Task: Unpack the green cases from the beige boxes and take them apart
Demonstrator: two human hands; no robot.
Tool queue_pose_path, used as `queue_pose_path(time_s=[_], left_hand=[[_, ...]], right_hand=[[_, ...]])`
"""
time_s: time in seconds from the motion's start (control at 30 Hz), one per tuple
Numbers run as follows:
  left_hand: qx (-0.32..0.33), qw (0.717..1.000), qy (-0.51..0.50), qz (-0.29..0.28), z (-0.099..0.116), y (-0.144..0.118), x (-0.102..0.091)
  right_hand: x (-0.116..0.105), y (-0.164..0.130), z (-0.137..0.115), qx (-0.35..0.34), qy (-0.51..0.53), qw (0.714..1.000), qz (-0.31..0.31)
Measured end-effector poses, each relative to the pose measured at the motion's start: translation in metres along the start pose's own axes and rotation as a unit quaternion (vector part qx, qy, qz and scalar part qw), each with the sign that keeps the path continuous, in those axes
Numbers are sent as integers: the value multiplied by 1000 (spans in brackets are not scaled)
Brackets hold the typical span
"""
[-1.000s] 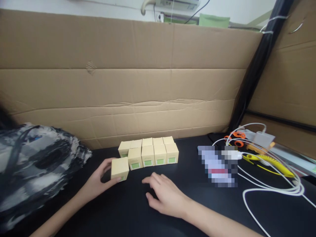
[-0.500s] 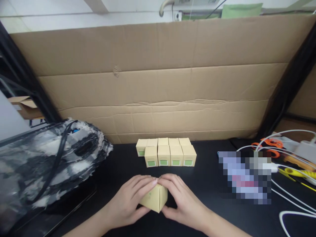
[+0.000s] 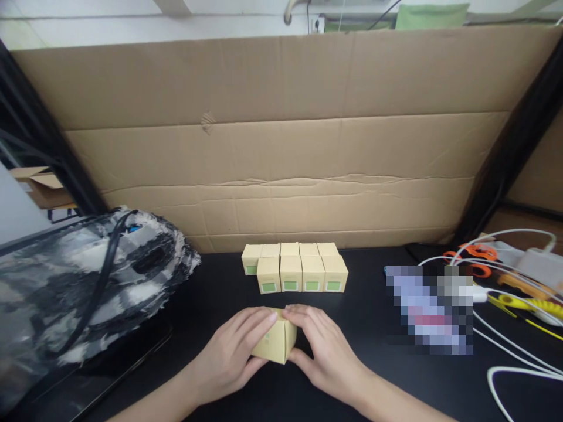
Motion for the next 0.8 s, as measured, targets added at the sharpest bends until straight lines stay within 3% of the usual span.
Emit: queue_pose_path(time_s=[0.2, 0.57, 0.8], left_hand=[[3, 999, 39, 8, 2, 2, -5], [-62, 997, -29, -26, -8, 0, 1], [-79, 997, 22, -14, -22, -4, 0]], right_hand=[[-8, 1, -9, -42, -25, 998, 36], [-26, -2, -9, -62, -13, 987, 146], [-28, 3, -30, -116, 62, 988, 81]])
Point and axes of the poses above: each hand's wrist, its own y-axis towards the middle knuckle, its own x-axis out of the palm, z = x × y, the point moved 9 cm from there along y, towards the middle knuckle, and after that the axes turned 5 degrees about z, right-handed, at the moved point
